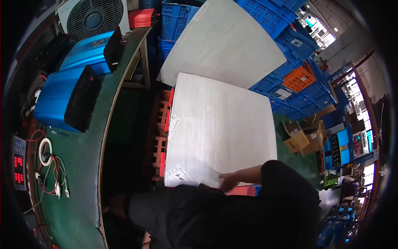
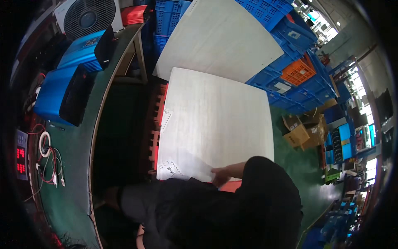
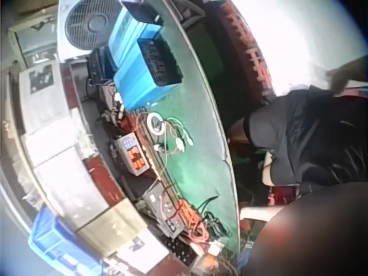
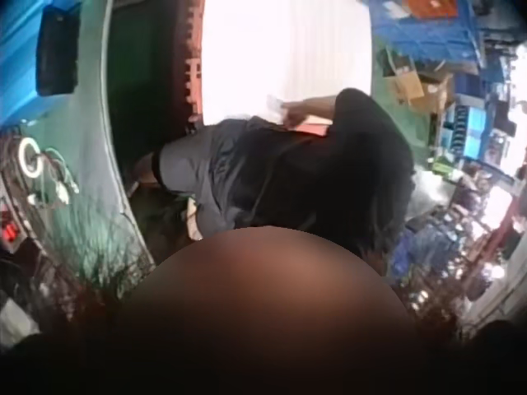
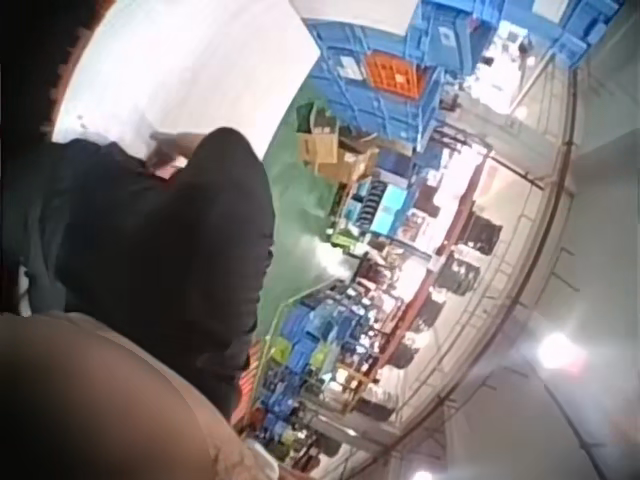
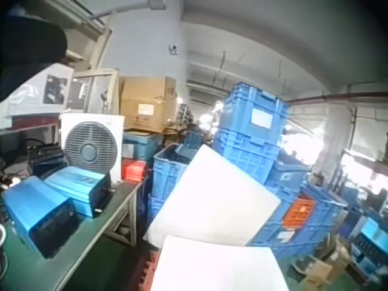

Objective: Testing electrical power inverters by connecting them to measurement equipment and checking values.

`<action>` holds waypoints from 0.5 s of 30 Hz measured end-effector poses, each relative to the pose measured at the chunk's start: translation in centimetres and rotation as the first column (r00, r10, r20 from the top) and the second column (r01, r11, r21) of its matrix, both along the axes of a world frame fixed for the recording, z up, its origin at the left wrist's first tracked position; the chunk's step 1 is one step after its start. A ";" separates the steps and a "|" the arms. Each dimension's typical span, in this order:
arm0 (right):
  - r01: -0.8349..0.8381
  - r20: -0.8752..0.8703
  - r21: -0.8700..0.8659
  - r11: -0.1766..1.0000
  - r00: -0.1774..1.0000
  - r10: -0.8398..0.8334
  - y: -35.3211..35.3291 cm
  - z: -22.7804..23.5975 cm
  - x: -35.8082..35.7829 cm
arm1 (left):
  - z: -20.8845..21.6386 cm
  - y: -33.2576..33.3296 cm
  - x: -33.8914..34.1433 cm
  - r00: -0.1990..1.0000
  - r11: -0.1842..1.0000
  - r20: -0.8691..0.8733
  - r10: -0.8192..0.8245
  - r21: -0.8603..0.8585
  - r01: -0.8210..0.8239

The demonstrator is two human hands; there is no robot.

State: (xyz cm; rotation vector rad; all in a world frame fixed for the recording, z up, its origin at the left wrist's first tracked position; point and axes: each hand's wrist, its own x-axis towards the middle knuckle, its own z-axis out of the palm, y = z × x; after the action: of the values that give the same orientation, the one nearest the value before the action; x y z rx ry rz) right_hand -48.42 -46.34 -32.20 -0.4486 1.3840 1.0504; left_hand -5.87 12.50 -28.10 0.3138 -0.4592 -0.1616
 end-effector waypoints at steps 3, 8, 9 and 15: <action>0.442 -0.363 -0.290 0.849 0.770 -0.525 3.4 0.9 1.9 | 1.4 -0.2 1.5 1.000 0.996 -0.006 0.009 0.093 -0.008; 0.713 -0.025 0.081 0.696 0.700 -0.714 4.7 -2.5 -1.3 | 2.9 -1.6 4.2 0.998 0.979 -0.067 -0.019 0.199 0.032; 0.742 0.007 -0.058 0.668 0.670 -0.743 5.8 -0.1 -0.1 | 3.1 -1.7 4.7 0.997 0.975 -0.071 -0.013 0.222 0.029; 0.901 0.250 -0.330 0.281 0.370 -0.895 10.1 -0.5 -3.1 | 3.4 -2.9 4.5 0.987 0.963 -0.148 0.058 0.269 -0.017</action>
State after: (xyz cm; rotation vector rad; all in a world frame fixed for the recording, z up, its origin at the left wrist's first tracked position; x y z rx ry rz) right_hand -51.54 -36.22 -32.70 0.1021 1.5120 -0.2494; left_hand -1.34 9.55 -24.67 0.5711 -0.2766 -0.2100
